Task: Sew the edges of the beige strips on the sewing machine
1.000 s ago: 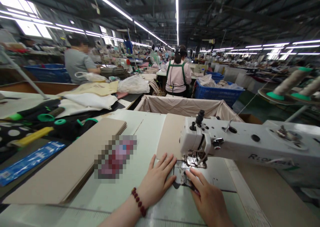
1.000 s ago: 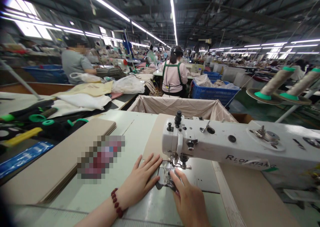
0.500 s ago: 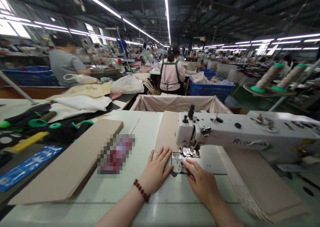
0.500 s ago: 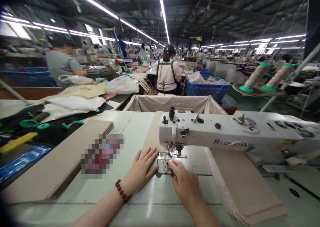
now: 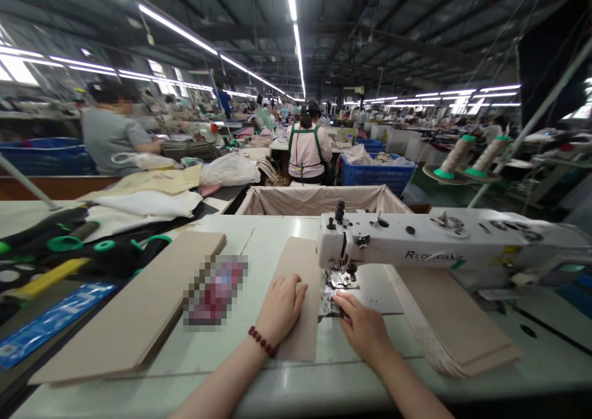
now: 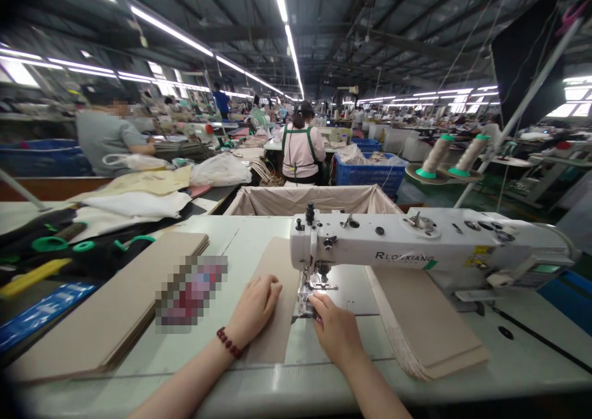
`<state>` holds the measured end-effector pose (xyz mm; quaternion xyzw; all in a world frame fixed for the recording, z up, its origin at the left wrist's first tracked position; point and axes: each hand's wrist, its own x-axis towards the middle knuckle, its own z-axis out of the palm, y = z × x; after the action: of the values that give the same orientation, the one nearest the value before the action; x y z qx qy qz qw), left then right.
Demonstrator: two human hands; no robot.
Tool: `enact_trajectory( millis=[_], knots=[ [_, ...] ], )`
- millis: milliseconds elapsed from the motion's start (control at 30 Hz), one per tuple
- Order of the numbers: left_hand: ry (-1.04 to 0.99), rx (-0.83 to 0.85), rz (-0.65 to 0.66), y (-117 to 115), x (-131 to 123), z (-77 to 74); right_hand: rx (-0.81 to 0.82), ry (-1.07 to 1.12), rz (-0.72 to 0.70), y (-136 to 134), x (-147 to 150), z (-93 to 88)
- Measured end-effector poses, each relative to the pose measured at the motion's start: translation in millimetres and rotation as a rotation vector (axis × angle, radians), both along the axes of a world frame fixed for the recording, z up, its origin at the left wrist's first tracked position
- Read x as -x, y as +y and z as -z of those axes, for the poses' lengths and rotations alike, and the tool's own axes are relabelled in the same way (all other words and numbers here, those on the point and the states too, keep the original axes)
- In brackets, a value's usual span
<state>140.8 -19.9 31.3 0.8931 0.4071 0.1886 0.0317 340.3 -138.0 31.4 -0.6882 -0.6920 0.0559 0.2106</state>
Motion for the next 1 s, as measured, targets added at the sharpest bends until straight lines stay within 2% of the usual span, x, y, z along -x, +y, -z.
enact_trajectory(
  millis=[133,267,367,433,500,600,700,800,900,1000],
  knots=[
    [0.038,-0.013,-0.050,-9.3,12.3,15.6,0.005,0.028,-0.019,-5.0,-3.9,-9.4],
    [0.087,-0.007,-0.057,-52.9,52.1,31.8,0.018,0.092,-0.011,-41.0,-20.2,-21.6],
    [0.115,-0.029,0.057,-86.7,81.5,35.0,0.040,0.283,0.024,-81.7,-34.1,-19.0],
    [0.141,0.022,0.195,-96.9,88.0,26.7,0.032,0.448,0.060,-104.2,-38.8,-12.1],
    [0.159,0.123,0.310,-95.3,81.7,10.0,0.005,0.568,0.116,-119.0,-38.8,-4.6],
    [0.128,0.245,0.421,-82.6,56.7,-19.2,-0.013,0.660,0.215,-130.2,-33.3,4.0],
    [0.080,0.290,0.476,-83.0,27.9,-34.4,-0.012,0.670,0.270,-139.8,-27.3,12.3],
    [0.043,0.293,0.438,-107.5,1.8,-27.0,-0.005,0.645,0.307,-152.5,-21.9,23.4],
    [0.007,0.253,0.385,-140.4,-19.2,-5.8,0.041,0.583,0.320,-162.6,-14.7,32.2],
    [-0.006,0.194,0.364,-163.0,-32.4,11.8,0.062,0.462,0.311,-166.9,-6.1,34.6]
  ],
)
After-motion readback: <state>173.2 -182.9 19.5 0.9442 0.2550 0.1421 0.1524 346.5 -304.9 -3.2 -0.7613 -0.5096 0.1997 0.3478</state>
